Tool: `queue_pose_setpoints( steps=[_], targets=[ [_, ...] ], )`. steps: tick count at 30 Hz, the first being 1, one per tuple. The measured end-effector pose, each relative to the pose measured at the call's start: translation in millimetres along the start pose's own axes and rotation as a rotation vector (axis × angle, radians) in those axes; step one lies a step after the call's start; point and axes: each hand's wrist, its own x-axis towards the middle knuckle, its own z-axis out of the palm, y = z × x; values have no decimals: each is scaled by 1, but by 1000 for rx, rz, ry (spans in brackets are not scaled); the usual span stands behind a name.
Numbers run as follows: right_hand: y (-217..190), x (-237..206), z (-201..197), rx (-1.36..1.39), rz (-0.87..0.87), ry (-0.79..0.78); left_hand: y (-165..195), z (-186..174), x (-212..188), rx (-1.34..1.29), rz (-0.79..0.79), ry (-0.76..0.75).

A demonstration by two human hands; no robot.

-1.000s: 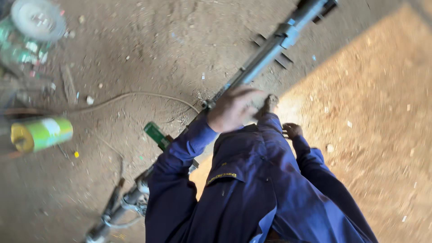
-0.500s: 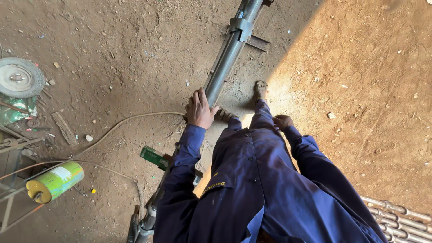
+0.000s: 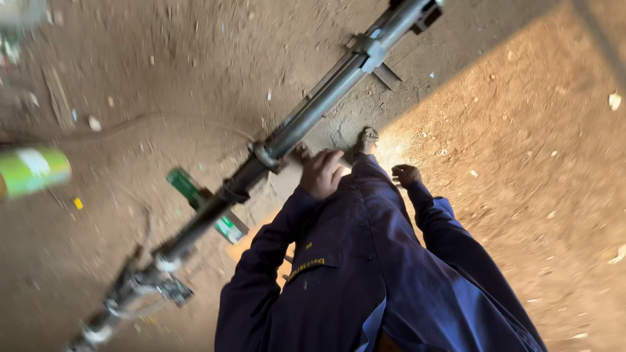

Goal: The person welds a long metal pipe using a welding torch, creating sparks and smoke. The person holds the pipe with one hand and the torch with the other, moving along the pipe to weld different sections.

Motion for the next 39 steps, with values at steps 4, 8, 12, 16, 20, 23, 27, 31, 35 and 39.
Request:
queue_pose_setpoints(
  steps=[4, 8, 12, 16, 20, 23, 27, 31, 35, 39],
  targets=[
    [-35, 27, -6, -151, 9, -58, -18, 59, -13, -74, -426, -417],
    [-63, 47, 4, -249, 62, -138, -35, 91, -50, 16, -734, -607],
    [-87, 45, 16, -407, -44, -204, -32, 116, -63, -57, -781, -612],
    [-100, 36, 40, -512, -108, -240, -27, 119, -70, -86, -611, -527],
    [-98, 21, 69, -649, -267, -325, -22, 96, -92, -235, -792, -442],
    [-93, 3, 108, -716, -406, -458, -21, 74, -118, -170, -880, -262],
    [-79, -39, 169, -786, -677, -719, -27, 53, -167, -113, -1020, 50],
    [-55, -86, 227, -934, -933, -906, -42, 33, -236, -187, -1338, 141],
    [-25, -123, 281, -1024, -1153, -1050, -54, 6, -326, -126, -1588, 325],
    [4, -139, 326, -1103, -1271, -1093, -53, -7, -422, -133, -1930, 190]
  ],
)
